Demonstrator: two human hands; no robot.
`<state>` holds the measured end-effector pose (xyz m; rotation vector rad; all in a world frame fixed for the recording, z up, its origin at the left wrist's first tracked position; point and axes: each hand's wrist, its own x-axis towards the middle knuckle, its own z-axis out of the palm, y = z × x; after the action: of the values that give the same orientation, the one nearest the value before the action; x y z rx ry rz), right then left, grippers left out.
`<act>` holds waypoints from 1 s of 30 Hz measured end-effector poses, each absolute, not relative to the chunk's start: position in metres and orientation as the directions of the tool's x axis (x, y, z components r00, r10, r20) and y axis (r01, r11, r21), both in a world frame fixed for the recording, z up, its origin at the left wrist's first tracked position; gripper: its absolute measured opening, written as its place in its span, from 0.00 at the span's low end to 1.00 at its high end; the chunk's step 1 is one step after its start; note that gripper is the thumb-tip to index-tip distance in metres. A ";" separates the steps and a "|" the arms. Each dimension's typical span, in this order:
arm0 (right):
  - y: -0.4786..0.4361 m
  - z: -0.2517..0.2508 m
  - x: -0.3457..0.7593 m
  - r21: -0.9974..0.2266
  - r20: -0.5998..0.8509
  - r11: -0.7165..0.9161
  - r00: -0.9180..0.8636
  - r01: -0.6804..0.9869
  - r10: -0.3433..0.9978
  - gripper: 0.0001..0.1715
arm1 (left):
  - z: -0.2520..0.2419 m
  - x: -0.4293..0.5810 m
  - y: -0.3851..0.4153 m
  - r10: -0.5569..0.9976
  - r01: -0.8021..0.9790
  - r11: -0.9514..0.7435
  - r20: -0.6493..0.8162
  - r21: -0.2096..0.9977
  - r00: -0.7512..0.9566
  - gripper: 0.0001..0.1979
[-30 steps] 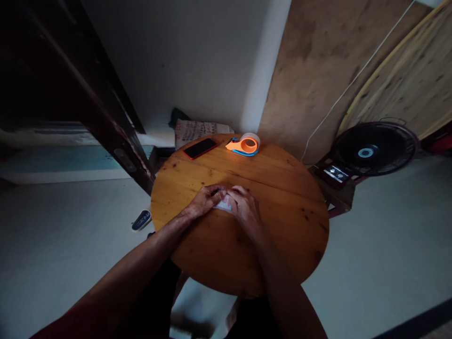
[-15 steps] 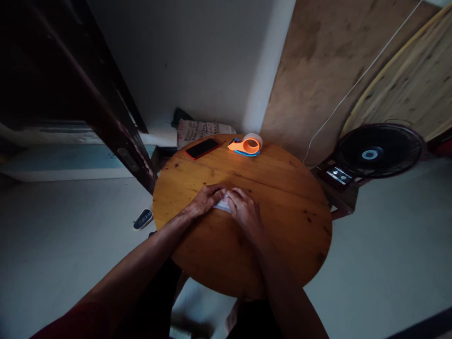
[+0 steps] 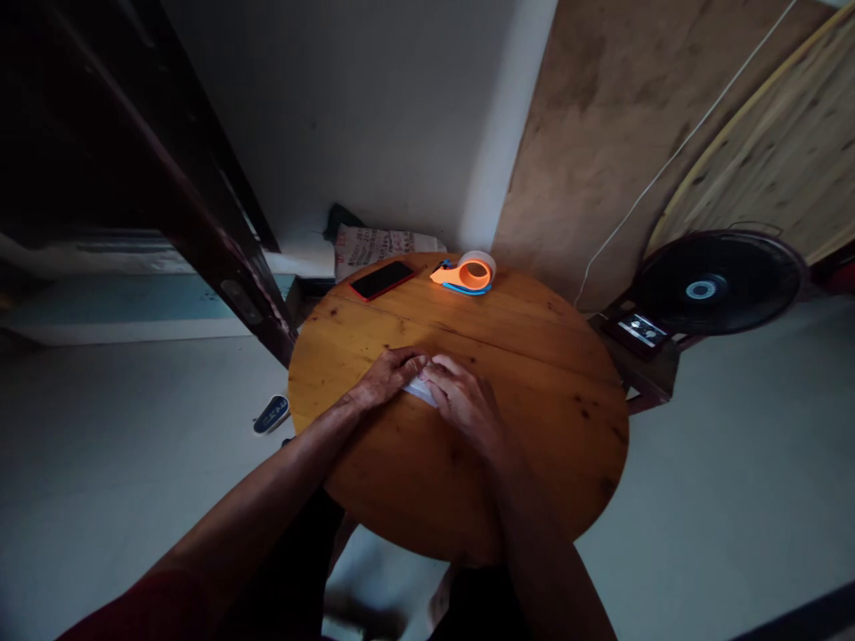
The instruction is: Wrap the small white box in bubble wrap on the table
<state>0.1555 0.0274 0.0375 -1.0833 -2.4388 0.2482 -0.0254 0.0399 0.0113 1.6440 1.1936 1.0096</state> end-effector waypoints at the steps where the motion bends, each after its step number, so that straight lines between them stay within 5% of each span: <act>1: 0.028 0.037 0.156 -0.335 0.337 0.674 -0.585 0.658 0.738 0.17 | 0.012 -0.025 0.040 0.968 0.280 -0.183 0.123 0.942 0.220 0.18; 30: 0.030 0.037 0.164 -0.375 0.317 0.722 -0.652 0.581 0.689 0.16 | 0.011 -0.028 0.042 0.968 0.228 -0.123 0.067 0.966 0.241 0.19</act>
<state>0.1638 0.0302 0.0370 -0.9728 -2.4866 0.3337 -0.0278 0.0423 0.0113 1.5595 1.1557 0.9761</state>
